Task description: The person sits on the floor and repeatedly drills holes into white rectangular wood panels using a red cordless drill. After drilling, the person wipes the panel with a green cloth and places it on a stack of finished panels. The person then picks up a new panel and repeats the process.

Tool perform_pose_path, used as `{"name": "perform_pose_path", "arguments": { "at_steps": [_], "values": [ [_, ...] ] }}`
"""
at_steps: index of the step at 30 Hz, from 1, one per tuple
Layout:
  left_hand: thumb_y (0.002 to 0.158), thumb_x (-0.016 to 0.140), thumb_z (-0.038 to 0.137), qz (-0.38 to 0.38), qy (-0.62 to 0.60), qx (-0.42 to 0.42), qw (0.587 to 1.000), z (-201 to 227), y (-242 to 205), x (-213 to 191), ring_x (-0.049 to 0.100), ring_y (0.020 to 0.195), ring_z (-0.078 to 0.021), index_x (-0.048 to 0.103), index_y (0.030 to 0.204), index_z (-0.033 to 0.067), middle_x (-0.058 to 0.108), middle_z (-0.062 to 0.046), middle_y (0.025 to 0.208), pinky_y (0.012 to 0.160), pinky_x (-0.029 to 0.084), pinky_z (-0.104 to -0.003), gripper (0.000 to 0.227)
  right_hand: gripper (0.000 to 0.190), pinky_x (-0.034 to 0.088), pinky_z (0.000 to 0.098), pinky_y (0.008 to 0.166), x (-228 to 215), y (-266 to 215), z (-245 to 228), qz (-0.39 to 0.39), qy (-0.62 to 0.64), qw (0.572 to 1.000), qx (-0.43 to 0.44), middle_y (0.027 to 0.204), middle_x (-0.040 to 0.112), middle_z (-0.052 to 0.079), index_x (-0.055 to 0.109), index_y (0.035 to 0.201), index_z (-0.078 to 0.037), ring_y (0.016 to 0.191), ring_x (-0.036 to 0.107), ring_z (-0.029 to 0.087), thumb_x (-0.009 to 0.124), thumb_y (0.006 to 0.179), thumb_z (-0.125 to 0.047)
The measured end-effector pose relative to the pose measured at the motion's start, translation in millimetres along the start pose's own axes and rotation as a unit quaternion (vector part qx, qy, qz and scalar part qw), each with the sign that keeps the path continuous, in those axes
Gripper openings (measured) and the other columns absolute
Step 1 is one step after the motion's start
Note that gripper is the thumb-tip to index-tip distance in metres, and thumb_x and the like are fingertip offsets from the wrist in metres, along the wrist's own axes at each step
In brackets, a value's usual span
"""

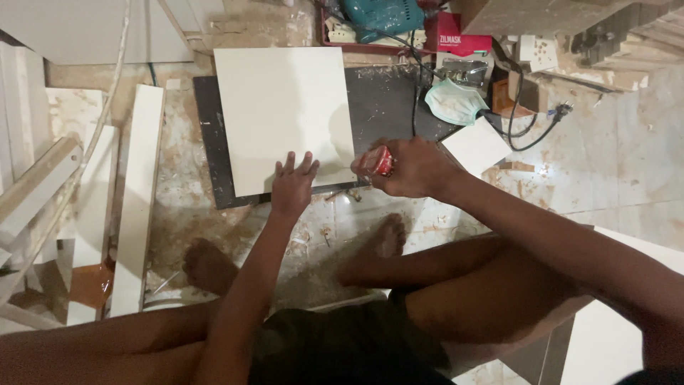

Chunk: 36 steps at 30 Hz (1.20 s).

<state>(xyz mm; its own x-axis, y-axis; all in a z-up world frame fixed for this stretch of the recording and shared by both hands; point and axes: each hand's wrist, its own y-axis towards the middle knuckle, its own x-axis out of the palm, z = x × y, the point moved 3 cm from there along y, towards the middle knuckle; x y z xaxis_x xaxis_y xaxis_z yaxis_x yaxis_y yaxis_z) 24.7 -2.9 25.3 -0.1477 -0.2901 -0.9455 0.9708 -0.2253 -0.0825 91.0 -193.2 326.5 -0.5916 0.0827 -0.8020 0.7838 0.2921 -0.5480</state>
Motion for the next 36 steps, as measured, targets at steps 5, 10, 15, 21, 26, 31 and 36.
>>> {"name": "perform_pose_path", "arguments": {
  "at_steps": [5,10,15,21,26,31,36],
  "values": [
    [0.089,0.079,0.017,0.058,0.018,0.012,0.998,1.3,-3.2,4.5,0.052,0.146,-0.0402,0.069,0.145,0.0285,0.059,0.001,0.159,0.116,0.046,-0.061,0.058,0.067,0.058,0.0576,0.099,-0.6,2.9,-0.1,-0.022,-0.027,0.999,0.023,0.106,0.079,0.023,0.067,0.138,-0.027,0.105,0.075,0.049,0.07,0.078,-0.056],
    [0.086,0.081,0.017,0.024,0.003,-0.001,1.0,-1.7,1.3,14.5,0.047,0.15,-0.04,0.065,0.148,0.03,0.053,0.003,0.163,0.12,0.043,-0.061,0.066,0.066,0.059,0.056,0.099,10.0,9.4,0.8,-0.017,-0.028,0.999,0.011,0.107,0.08,0.02,0.069,0.135,-0.028,0.105,0.076,0.047,0.07,0.077,-0.059],
    [0.088,0.079,0.015,-0.041,-0.006,-0.016,0.999,1.6,8.3,4.6,0.043,0.153,-0.0394,0.058,0.154,0.0291,0.047,0.003,0.168,0.124,0.039,-0.058,0.071,0.067,0.059,0.0554,0.098,18.9,19.2,6.5,-0.008,-0.024,1.0,0.013,0.109,0.08,0.017,0.07,0.134,-0.03,0.106,0.076,0.045,0.067,0.078,-0.067],
    [0.086,0.08,0.017,0.008,-0.009,0.007,1.0,0.1,6.1,4.6,0.045,0.152,-0.0383,0.058,0.154,0.0334,0.047,0.004,0.168,0.122,0.042,-0.057,0.074,0.064,0.058,0.0535,0.101,37.0,30.4,29.6,-0.01,0.02,1.0,0.001,0.113,0.08,0.014,0.069,0.133,-0.033,0.113,0.074,0.042,0.072,0.077,-0.063],
    [0.085,0.082,0.03,-0.072,0.013,-0.048,0.996,-1.1,3.4,-11.7,0.042,0.154,-0.0366,0.056,0.153,0.0431,0.043,0.013,0.169,0.111,0.051,-0.061,0.074,0.06,0.06,0.0526,0.097,51.2,44.5,39.1,0.0,0.022,0.999,-0.034,0.111,0.08,0.014,0.072,0.127,-0.029,0.108,0.076,0.04,0.075,0.077,-0.062],
    [0.089,0.078,0.024,-0.09,-0.033,-0.041,0.995,-3.0,6.7,-18.6,0.045,0.153,-0.0326,0.057,0.151,0.0441,0.045,0.015,0.167,0.116,0.048,-0.059,0.069,0.06,0.06,0.0531,0.097,39.2,35.1,32.1,-0.024,0.029,0.999,-0.011,0.109,0.08,0.015,0.074,0.124,-0.028,0.109,0.075,0.042,0.076,0.075,-0.062],
    [0.088,0.078,0.026,-0.058,-0.037,-0.03,0.997,-6.1,2.9,-1.3,0.045,0.153,-0.0327,0.059,0.15,0.0438,0.045,0.015,0.167,0.11,0.052,-0.063,0.067,0.058,0.058,0.0553,0.096,-45.7,-23.8,-3.6,-0.007,0.081,0.997,0.006,0.11,0.079,0.02,0.075,0.128,-0.022,0.109,0.074,0.047,0.078,0.082,-0.058]
  ]
}}
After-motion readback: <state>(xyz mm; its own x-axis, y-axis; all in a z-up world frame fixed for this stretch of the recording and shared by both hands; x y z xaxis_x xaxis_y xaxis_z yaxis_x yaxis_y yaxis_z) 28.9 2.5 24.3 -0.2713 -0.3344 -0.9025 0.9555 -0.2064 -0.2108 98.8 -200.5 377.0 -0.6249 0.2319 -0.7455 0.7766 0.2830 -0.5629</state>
